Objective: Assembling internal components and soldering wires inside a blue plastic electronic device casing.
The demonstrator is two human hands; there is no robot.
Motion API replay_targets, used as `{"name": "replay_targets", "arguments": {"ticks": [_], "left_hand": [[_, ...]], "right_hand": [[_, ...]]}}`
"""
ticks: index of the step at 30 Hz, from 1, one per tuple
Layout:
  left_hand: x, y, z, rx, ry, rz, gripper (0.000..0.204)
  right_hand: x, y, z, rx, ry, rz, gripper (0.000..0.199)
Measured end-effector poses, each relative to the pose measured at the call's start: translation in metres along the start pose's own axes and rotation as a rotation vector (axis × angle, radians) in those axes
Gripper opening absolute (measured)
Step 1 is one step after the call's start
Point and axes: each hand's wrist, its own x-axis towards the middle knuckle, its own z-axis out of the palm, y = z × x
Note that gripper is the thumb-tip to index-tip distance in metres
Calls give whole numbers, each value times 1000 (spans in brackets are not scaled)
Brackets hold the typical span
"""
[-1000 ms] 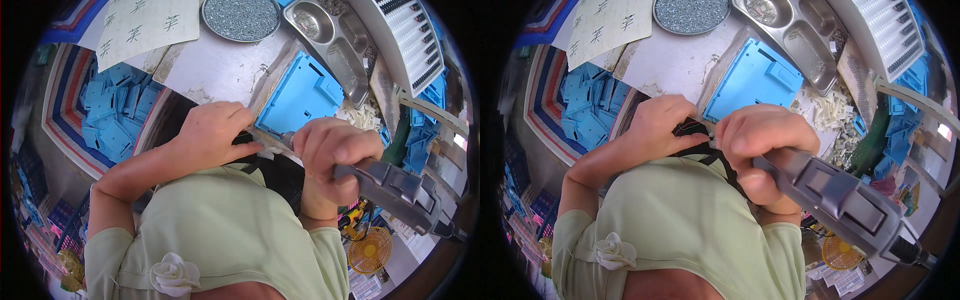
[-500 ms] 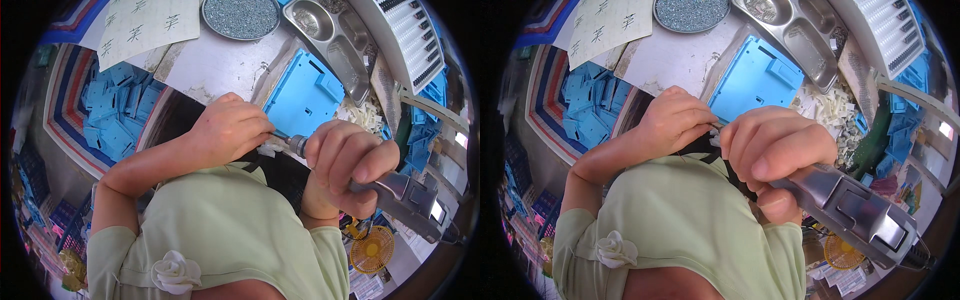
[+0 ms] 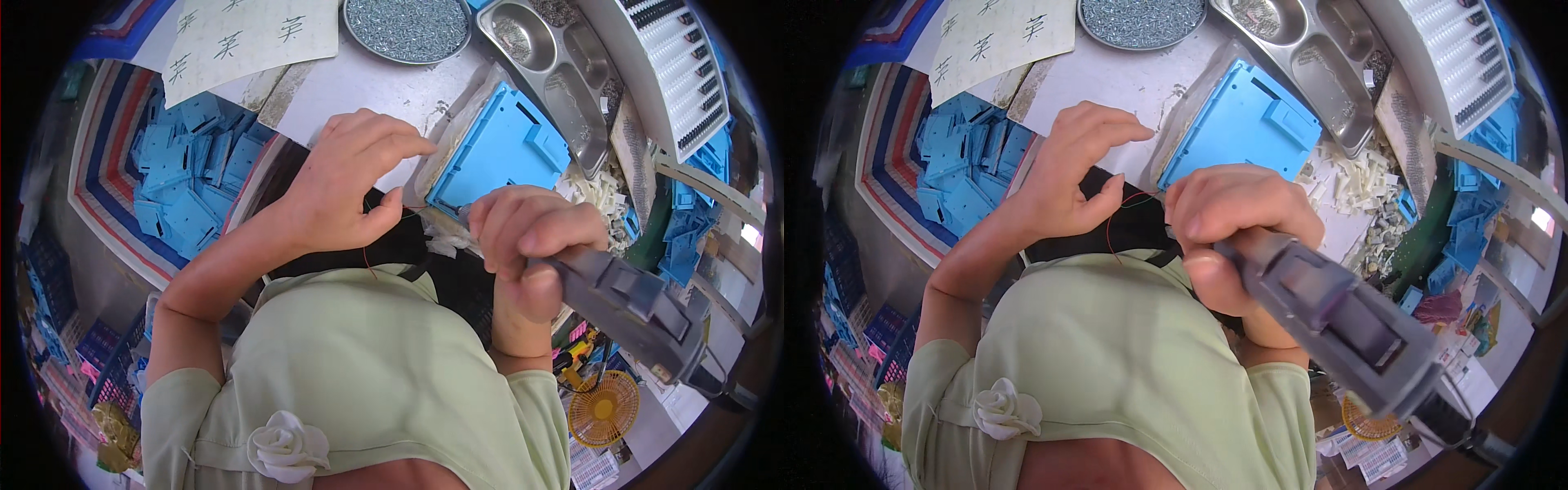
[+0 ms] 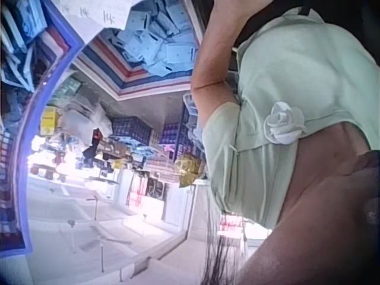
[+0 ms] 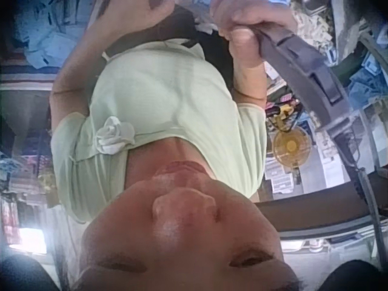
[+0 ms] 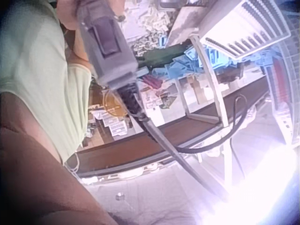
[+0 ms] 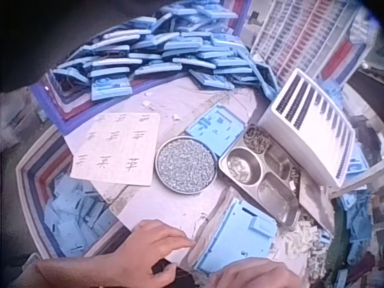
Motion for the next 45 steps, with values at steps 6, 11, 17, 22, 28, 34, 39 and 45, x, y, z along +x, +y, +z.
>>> {"name": "replay_targets", "arguments": {"ticks": [6, 11, 17, 22, 28, 34, 39, 45], "left_hand": [[6, -6, 5, 6, 81, 3, 44], [42, -9, 15, 21, 91, 81, 35], [96, 18, 57, 47, -79, 370, 35], [110, 20, 79, 203, -242, 431, 40], [112, 25, 75, 249, -287, 402, 39], [112, 22, 75, 254, -284, 412, 38], [109, 26, 76, 257, -271, 427, 39], [132, 17, 94, 189, -254, 225, 49]], "right_hand": [[0, 13, 12, -183, -96, -53, 23], [4, 2, 0, -208, -50, -92, 17], [-15, -68, -83, -227, 158, -246, 25], [-28, -29, -106, -217, 378, -240, 19], [-13, -25, -123, -310, 314, -300, 16], [-31, -35, -110, -106, 357, -173, 17], [-57, -26, -88, -100, 390, -131, 19], [-69, -57, -91, -114, 462, -169, 20]]}}
